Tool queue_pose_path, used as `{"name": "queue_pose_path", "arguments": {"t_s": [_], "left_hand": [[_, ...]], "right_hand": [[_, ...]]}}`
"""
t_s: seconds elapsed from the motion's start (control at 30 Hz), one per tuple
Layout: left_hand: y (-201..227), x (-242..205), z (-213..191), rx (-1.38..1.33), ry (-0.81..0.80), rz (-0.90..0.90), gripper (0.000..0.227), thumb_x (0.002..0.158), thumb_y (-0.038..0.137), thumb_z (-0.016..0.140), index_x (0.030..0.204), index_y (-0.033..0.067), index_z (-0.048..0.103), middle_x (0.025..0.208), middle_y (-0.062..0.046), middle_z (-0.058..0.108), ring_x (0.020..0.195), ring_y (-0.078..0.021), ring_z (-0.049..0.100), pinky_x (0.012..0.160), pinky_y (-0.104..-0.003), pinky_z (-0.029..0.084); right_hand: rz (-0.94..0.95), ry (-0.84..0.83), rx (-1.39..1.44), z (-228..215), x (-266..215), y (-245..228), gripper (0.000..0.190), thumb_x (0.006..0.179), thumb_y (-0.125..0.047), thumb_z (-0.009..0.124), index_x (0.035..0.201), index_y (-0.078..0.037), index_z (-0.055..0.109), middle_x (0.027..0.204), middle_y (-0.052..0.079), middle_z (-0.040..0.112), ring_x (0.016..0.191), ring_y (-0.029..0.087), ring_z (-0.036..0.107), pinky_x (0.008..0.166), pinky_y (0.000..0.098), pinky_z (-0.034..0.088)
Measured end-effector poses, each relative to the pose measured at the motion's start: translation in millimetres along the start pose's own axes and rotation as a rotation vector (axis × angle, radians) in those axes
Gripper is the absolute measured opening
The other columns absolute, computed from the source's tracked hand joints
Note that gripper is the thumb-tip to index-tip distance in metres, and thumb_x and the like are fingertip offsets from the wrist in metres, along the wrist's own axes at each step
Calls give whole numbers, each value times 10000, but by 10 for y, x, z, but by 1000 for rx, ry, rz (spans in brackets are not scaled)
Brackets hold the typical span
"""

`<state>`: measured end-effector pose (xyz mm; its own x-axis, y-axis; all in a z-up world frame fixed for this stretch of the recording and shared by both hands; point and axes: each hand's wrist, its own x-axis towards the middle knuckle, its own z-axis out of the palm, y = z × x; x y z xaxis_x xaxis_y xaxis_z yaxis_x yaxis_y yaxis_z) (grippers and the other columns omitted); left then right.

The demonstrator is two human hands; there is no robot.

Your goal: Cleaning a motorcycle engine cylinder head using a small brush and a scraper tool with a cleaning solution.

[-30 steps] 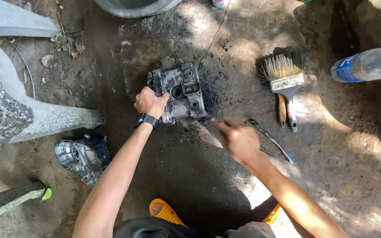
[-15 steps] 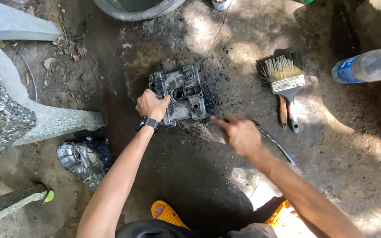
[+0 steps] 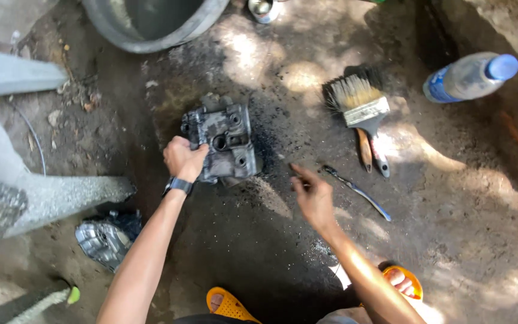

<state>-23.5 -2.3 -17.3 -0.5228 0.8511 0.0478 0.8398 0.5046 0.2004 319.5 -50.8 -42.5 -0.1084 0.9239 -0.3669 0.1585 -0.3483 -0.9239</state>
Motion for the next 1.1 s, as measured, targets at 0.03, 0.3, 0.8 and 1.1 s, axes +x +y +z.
{"name": "queue_pose_path", "arguments": {"t_s": [0.03,0.3,0.8,1.1], "left_hand": [[11,-8,-33,11,-11,15,409,676,314,916,808,-5,698,823,-197,730,800,-391,713,752,-489,568],[49,22,-116,26,-61,31,466,690,314,942,870,-31,684,811,-179,728,734,-293,731,704,-403,587],[212,7,-203,84,-127,-69,429,741,291,930,862,-27,668,766,-137,735,674,-210,713,693,-359,576],[139,15,-153,92,-99,-114,430,721,288,940,855,-15,666,772,-126,731,685,-191,708,688,-351,571]], "right_hand": [[13,11,13,101,-11,70,357,949,-107,680,1303,-143,704,879,63,777,709,115,700,663,296,570],[262,-173,163,415,211,-23,320,976,-138,641,1274,-37,703,820,109,771,578,151,635,490,337,476],[-30,-263,38,145,723,53,289,939,-112,702,1215,-61,770,1041,165,772,853,205,739,783,361,610],[172,-233,322,157,358,-38,291,953,-112,703,1237,-75,757,715,95,709,630,84,590,612,288,530]]}}
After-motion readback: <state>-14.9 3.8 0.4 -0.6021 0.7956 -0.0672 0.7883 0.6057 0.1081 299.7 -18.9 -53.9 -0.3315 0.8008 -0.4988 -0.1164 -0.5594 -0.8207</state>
